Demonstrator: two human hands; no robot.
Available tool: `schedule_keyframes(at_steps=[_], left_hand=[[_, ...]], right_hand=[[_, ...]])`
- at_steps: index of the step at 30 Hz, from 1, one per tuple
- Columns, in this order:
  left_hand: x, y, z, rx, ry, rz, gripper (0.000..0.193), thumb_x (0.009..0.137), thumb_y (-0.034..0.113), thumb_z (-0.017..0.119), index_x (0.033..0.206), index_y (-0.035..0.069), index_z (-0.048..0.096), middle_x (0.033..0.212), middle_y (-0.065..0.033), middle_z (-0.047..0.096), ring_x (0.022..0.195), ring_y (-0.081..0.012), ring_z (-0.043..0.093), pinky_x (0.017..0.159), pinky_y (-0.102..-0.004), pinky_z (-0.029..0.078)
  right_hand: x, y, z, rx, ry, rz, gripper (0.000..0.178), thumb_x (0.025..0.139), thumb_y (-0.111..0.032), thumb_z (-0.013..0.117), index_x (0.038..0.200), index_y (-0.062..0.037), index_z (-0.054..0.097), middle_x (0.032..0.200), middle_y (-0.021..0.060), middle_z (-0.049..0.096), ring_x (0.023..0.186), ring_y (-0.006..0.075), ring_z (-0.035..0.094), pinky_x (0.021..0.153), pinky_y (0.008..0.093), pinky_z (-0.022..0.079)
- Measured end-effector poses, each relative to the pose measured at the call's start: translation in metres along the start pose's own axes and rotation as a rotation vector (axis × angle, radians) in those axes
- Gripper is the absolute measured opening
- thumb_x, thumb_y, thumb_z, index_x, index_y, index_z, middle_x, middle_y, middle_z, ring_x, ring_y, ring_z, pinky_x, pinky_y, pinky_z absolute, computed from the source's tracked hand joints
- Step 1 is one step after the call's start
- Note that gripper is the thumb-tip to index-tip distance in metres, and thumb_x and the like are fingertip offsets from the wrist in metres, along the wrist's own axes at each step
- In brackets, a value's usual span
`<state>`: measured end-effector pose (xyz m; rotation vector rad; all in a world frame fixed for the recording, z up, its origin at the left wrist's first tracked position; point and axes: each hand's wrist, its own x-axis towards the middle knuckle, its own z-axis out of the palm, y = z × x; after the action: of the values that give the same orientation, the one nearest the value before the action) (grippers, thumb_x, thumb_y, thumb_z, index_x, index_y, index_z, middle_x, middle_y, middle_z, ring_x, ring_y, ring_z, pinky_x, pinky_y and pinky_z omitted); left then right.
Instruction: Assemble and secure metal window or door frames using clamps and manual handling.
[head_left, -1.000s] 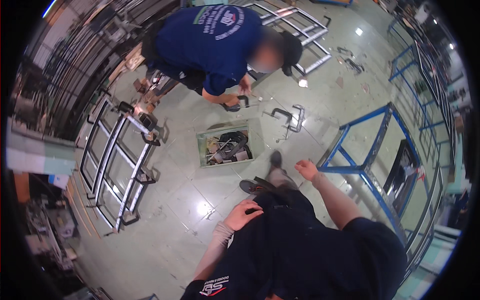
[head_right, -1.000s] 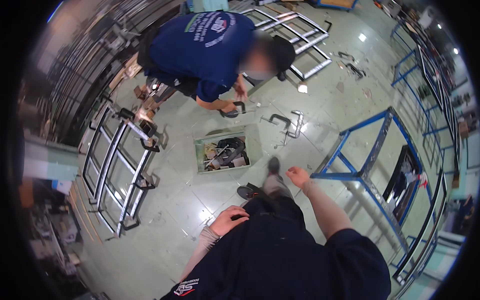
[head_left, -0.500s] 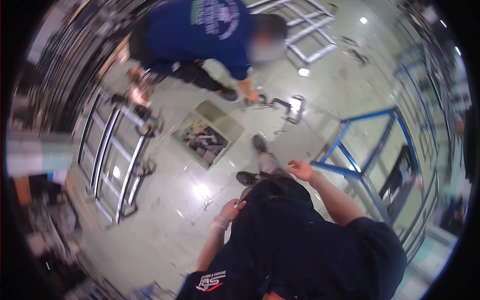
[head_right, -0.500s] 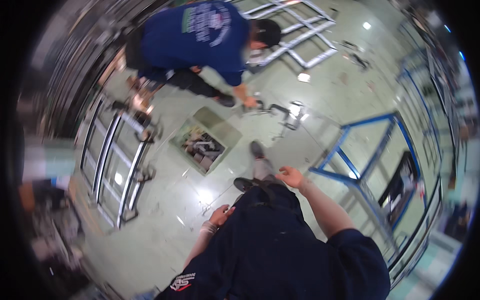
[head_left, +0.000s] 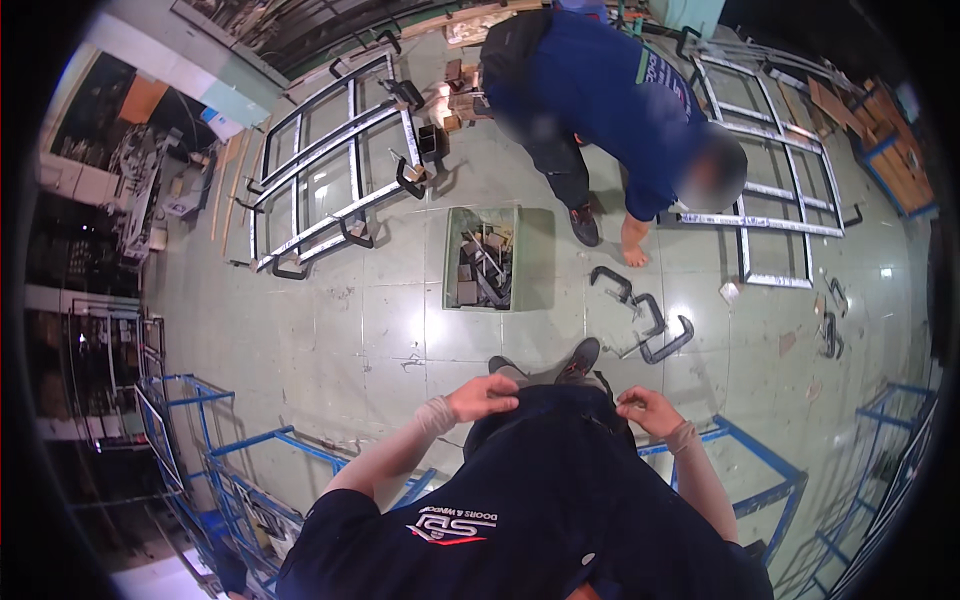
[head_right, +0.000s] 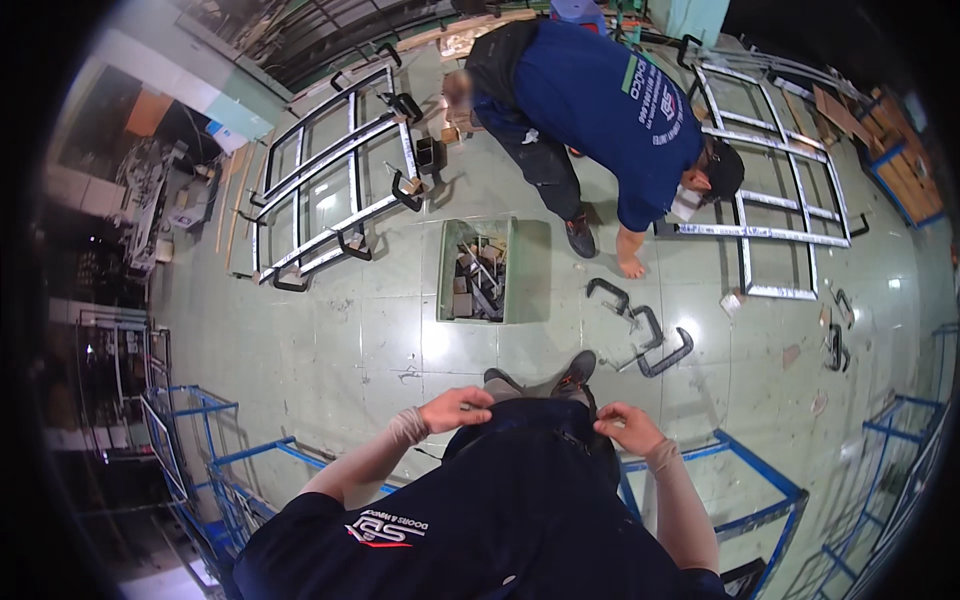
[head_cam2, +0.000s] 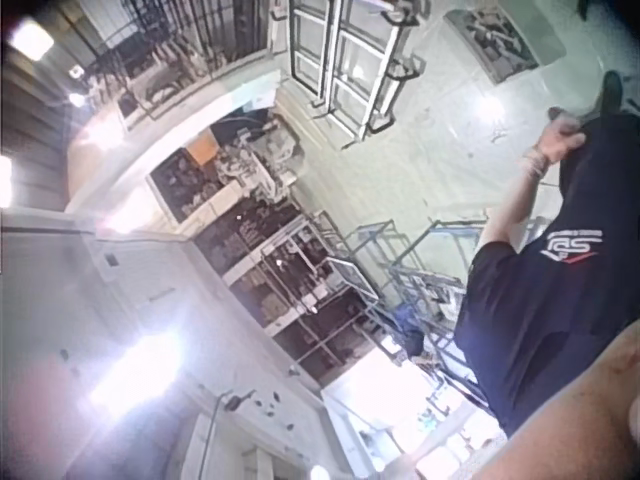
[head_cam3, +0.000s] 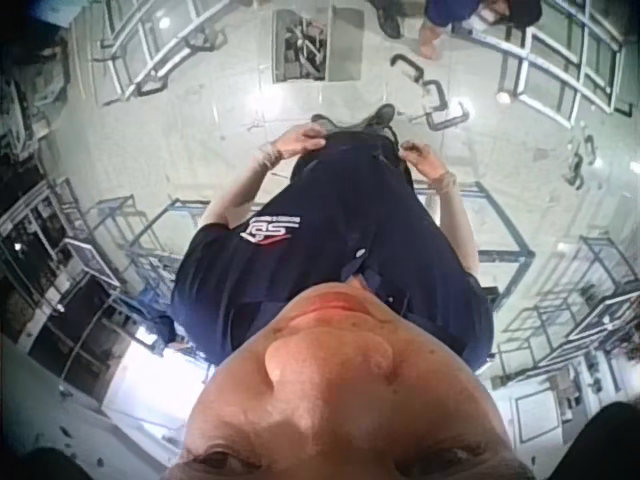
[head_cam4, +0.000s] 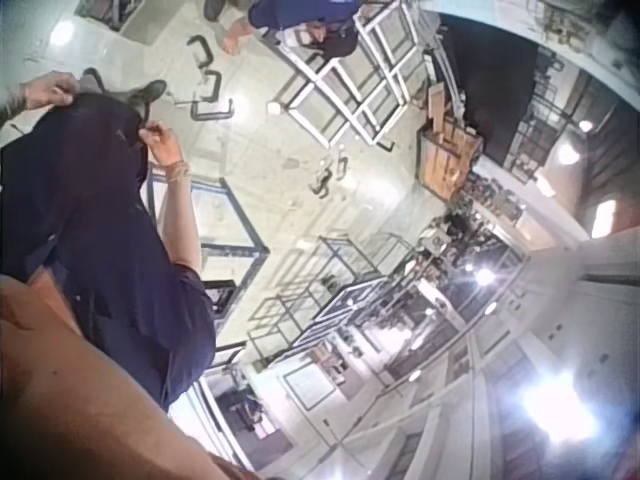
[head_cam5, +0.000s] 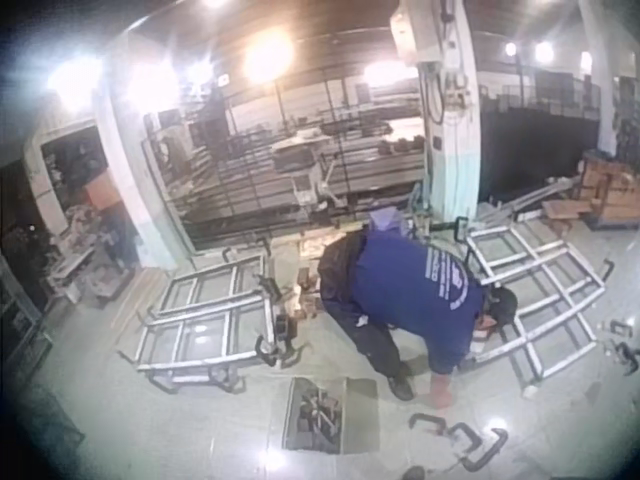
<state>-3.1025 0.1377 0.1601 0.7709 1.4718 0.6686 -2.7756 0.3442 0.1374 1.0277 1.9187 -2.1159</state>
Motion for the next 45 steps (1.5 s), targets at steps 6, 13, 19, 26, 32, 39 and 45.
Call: schedule_keyframes(at_steps=[6,13,19,26,32,39,45], left_hand=[[-0.037,0.029,0.018,-0.062,-0.121,-0.036,0.036,0.09,0.025,0.061,0.116,0.001,0.058,0.105,-0.012,0.063,0.099,-0.0171,0.058,0.09,-0.0308,0.046],[-0.03,0.052,0.005,0.191,-0.043,0.026,0.029,0.089,0.02,0.06,0.11,0.0,0.06,0.099,-0.014,0.066,0.091,-0.0207,0.064,0.082,-0.0313,0.05],[-0.033,0.028,-0.004,0.204,0.017,0.064,0.028,0.09,0.021,0.059,0.109,0.0,0.061,0.096,-0.0141,0.066,0.089,-0.0219,0.064,0.081,-0.0315,0.05],[0.001,-0.112,-0.023,0.073,0.311,-0.217,0.056,0.088,0.043,0.06,0.117,-0.004,0.056,0.108,-0.0138,0.062,0.093,-0.0206,0.059,0.082,-0.0298,0.047],[-0.001,-0.119,-0.048,-0.069,0.278,-0.26,0.041,0.086,0.032,0.063,0.107,-0.003,0.061,0.092,-0.0108,0.066,0.082,-0.0164,0.06,0.076,-0.0283,0.048],[0.027,-0.104,-0.115,0.026,0.5,-0.058,0.027,0.086,0.026,0.062,0.101,0.003,0.065,0.094,-0.0076,0.065,0.087,-0.0124,0.058,0.073,-0.0267,0.047],[0.03,-0.083,-0.138,-0.258,0.645,-0.218,0.03,0.087,0.028,0.06,0.11,0.008,0.057,0.095,-0.002,0.062,0.085,-0.014,0.058,0.071,-0.0323,0.047]], right_hand=[[-0.026,-0.054,-0.025,0.162,-0.269,0.095,0.028,0.083,-0.015,0.07,0.104,0.0005,0.061,0.089,0.0026,0.063,0.085,0.0087,0.058,0.076,0.0237,0.047],[-0.02,-0.075,-0.02,-0.015,-0.121,-0.026,0.028,0.083,-0.01,0.066,0.109,-0.0014,0.061,0.093,0.0036,0.062,0.079,0.0091,0.057,0.073,0.0235,0.047],[0.01,-0.08,-0.021,-0.292,-0.017,-0.35,0.028,0.085,-0.024,0.065,0.103,-0.0027,0.064,0.096,0.011,0.063,0.084,0.0197,0.061,0.078,0.0302,0.048],[0.013,0.01,-0.004,-0.161,0.174,0.23,0.041,0.089,-0.036,0.06,0.107,-0.0002,0.06,0.095,0.0125,0.064,0.086,0.0195,0.06,0.077,0.0312,0.047],[0.011,0.024,0.016,0.009,0.232,0.195,0.026,0.089,-0.026,0.059,0.089,-0.0001,0.062,0.078,0.0058,0.062,0.075,0.0126,0.055,0.069,0.0282,0.045],[0.028,0.093,0.015,0.024,0.571,0.196,0.023,0.086,-0.022,0.06,0.091,0.0005,0.064,0.081,0.0101,0.066,0.075,0.0171,0.062,0.069,0.0295,0.048],[-0.016,0.212,-0.003,0.001,0.711,0.546,0.025,0.082,-0.022,0.061,0.091,0.0015,0.064,0.078,0.0077,0.065,0.07,0.0152,0.061,0.062,0.03,0.049]])
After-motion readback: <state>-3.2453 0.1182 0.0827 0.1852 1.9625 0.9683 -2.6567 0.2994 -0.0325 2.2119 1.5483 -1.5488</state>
